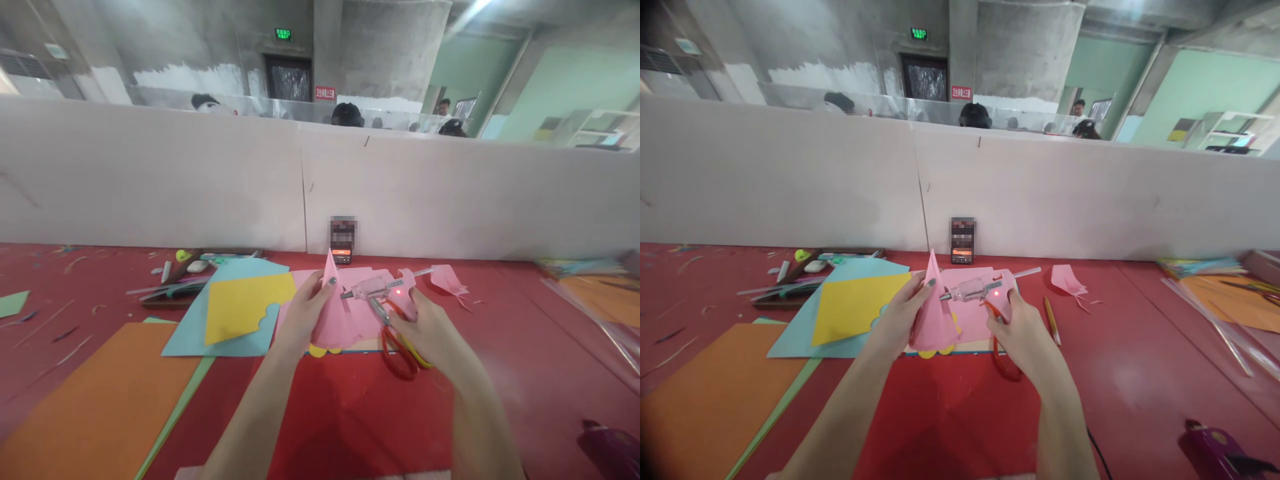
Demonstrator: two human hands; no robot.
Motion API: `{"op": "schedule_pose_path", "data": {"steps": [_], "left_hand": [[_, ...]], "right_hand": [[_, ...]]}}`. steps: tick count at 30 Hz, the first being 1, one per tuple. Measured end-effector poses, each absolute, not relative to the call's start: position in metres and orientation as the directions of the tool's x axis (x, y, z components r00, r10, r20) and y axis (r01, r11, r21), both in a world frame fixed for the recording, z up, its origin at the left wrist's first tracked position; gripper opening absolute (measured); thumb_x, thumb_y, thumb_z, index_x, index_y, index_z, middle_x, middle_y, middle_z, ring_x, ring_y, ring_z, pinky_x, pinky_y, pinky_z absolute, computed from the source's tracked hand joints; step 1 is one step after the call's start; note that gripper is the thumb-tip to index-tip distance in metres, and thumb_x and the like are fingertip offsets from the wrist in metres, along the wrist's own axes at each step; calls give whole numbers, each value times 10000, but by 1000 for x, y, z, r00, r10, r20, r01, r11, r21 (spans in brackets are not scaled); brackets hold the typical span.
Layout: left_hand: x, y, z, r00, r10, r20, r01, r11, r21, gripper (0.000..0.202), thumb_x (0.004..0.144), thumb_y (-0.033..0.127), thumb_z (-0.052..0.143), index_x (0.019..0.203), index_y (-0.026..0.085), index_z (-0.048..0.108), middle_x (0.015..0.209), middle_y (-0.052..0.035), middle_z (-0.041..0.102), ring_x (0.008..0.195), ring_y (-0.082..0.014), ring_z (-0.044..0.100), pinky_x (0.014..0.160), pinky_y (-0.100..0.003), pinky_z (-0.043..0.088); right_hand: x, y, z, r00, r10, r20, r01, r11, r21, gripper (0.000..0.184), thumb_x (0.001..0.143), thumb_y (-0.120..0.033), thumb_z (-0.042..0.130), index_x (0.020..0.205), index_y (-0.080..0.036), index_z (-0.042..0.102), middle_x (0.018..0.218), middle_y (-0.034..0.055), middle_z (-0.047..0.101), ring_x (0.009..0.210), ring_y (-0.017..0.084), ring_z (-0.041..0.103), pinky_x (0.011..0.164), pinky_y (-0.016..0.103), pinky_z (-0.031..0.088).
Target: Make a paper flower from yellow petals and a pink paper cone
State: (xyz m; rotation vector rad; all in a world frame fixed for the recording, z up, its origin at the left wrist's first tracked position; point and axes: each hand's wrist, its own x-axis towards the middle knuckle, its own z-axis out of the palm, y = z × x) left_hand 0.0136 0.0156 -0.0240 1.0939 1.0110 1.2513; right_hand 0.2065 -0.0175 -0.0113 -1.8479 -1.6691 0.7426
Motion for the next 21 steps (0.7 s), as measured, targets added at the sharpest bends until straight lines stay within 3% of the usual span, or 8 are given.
{"op": "schedule_pose_path", "data": {"steps": [9,15,21], "left_hand": [[11,19,-30,25,1000,-6,-180,10,984,401,725,452,580,1063,236,573,977,-47,660,812,-195,620,675,-274,480],[9,19,-30,15,1000,3,-196,0,981,431,727,439,586,1106,235,558,1001,-49,653,828,-190,613,691,-263,483],[4,20,-28,28,999,17,-206,-10,978,437,735,451,571,1114,236,552,990,-52,654,801,-191,616,650,-259,480]], "right_hand": [[209,-19,-14,84,996,-21,773,-79,-630,151,724,-322,453,708,-230,334,536,-68,368,430,97,328,414,208,253],[211,-23,-12,43,991,-129,699,-122,-704,206,740,-332,452,706,-236,273,533,-77,324,385,82,288,382,214,221],[213,-27,-10,2,990,-143,684,-105,-722,205,736,-300,443,690,-237,254,532,-83,328,397,84,314,393,212,234]]}}
